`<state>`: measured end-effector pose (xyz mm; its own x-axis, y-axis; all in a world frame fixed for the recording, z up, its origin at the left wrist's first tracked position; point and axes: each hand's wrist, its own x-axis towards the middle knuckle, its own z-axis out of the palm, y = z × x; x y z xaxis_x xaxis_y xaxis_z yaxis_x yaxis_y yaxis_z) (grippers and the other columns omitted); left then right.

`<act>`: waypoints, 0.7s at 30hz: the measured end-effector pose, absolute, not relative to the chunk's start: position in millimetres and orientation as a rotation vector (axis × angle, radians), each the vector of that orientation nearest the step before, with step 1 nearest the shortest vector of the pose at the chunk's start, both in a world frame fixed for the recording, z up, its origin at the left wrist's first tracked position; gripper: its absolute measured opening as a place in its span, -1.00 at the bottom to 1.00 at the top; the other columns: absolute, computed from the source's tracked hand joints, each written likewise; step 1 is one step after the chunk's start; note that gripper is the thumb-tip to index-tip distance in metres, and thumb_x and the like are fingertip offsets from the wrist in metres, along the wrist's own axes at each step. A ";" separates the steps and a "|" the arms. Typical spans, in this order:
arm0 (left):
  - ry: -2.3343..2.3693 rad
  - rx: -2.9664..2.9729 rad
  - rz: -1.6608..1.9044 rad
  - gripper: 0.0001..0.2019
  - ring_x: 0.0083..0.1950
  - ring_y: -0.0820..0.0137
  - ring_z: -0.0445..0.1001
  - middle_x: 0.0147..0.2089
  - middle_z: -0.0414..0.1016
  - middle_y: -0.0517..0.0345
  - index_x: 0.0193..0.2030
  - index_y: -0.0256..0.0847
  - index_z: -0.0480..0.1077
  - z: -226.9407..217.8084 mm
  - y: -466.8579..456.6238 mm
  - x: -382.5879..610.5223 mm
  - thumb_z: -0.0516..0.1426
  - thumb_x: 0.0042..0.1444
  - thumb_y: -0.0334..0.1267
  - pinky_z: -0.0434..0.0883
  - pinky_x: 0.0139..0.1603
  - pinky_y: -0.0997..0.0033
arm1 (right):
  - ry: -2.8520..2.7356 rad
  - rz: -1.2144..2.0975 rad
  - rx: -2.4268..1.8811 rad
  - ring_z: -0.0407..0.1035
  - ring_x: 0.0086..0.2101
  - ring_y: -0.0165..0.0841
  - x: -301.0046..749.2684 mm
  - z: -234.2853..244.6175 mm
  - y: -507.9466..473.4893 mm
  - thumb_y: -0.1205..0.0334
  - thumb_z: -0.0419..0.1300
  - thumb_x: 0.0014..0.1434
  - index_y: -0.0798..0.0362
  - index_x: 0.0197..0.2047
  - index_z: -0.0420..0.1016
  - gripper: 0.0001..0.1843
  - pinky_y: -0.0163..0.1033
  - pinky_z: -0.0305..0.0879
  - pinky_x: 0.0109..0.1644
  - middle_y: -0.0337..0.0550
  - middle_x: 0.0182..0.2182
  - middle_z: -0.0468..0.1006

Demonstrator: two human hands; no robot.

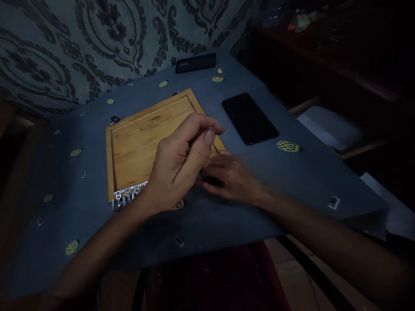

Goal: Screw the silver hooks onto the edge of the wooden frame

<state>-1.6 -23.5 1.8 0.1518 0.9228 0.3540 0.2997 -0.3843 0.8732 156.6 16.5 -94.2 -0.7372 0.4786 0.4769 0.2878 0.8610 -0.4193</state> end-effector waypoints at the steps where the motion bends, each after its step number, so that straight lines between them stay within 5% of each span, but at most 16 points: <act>1: 1.114 1.735 1.258 -0.83 -0.45 0.47 0.37 -0.49 0.29 0.26 -0.14 -0.11 0.42 0.8 -20.8 -2.4 0.01 0.36 -0.18 0.42 -0.36 0.39 | -2.432 0.414 -0.560 0.45 -0.41 -0.31 156.3 -94.3 16.3 0.07 0.06 0.35 0.06 -0.38 0.53 -0.63 -0.16 0.18 -0.19 -0.16 -0.44 0.61; 9: 0.828 1.485 1.178 -0.84 -0.65 0.56 0.15 -0.63 0.13 0.39 -0.08 -0.10 0.42 -8.2 -0.1 -13.4 0.15 0.27 -0.13 0.25 -0.60 0.50 | -2.405 0.300 -0.563 0.42 -0.47 -0.34 153.8 -95.7 16.4 0.08 0.11 0.33 0.07 -0.39 0.54 -0.66 -0.19 0.21 -0.22 -0.20 -0.51 0.57; 16: 0.940 1.498 1.354 -0.65 -0.67 0.58 0.08 -0.66 0.09 0.35 -0.48 -0.14 0.29 -15.8 4.1 -6.0 0.14 0.25 0.01 0.18 -0.66 0.51 | -2.400 0.338 -0.548 0.41 -0.49 -0.35 154.5 -94.6 16.0 0.11 0.13 0.32 0.08 -0.42 0.51 -0.67 -0.19 0.21 -0.22 -0.22 -0.54 0.54; 21: 1.050 1.580 1.426 -0.59 -0.61 0.53 0.13 -0.60 0.14 0.30 -0.52 -0.13 0.15 -19.4 -3.3 3.8 0.07 0.30 0.00 0.23 -0.61 0.44 | -2.411 0.374 -0.534 0.39 -0.48 -0.37 155.8 -94.2 16.3 0.10 0.10 0.34 0.06 -0.43 0.49 -0.65 -0.21 0.20 -0.21 -0.22 -0.53 0.54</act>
